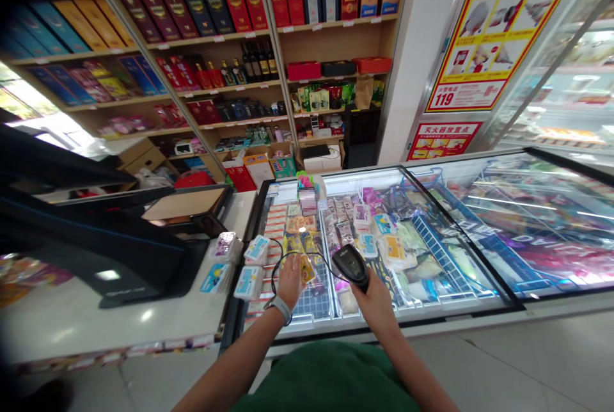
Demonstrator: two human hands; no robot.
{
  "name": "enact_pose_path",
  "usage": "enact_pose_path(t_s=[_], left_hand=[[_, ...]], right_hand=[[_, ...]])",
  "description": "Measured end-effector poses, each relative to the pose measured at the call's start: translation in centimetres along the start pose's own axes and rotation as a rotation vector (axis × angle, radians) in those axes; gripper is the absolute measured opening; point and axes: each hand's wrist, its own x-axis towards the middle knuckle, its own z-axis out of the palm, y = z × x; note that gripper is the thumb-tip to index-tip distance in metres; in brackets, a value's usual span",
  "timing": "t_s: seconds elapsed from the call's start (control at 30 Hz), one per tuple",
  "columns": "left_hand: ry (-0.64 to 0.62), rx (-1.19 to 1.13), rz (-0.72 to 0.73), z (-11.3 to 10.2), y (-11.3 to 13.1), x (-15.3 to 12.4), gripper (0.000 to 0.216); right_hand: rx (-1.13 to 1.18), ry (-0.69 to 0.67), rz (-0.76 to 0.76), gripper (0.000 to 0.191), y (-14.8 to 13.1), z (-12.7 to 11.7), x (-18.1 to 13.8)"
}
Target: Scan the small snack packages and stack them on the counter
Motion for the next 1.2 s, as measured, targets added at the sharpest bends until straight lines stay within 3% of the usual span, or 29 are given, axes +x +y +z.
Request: enact_pose_path(t_s=[0.2, 0.43, 0.53, 0.63, 0.77, 0.93, 1.2], left_hand=[[-0.071, 0.017, -0.018, -0.3, 0.3, 0.6, 0.090], [-0.041, -0.093, -0.040, -0.4, -0.1, 0.2, 0.089], [-0.019, -0.279, -0.081, -0.2, -0.9, 0.3, 0.088], [-0.081, -0.612, -0.191, -0.2, -1.8, 0.7, 0.088], [-0.238, -0.975, -0.239, -0.9, -3.0, 0.7, 0.077], [-0.524, -1.504, -0.285, -2.7, -4.2, 0.2, 0.073], [-0.576, -1.844, -0.312, -4.1, -5.5, -0.1, 0.072]], right_hand=[[-0.002, 0.009, 0.008, 0.032, 0.0, -0.4, -0.3], [0.002, -0.010, 0.036, 0.035, -0.2, -0.3, -0.5], [-0.012, -0.022, 0.038, 0.034, -0.6, -0.1, -0.5], [-0.021, -0.031, 0.025, 0.032, -0.8, 0.2, -0.5], [-0.028, -0.053, 0.002, 0.035, -1.0, 0.7, -0.4], [-0.016, -0.103, -0.009, 0.037, -1.1, 1.1, -0.2], [0.024, -0.161, -0.048, 0.036, -1.7, 0.8, -0.1]])
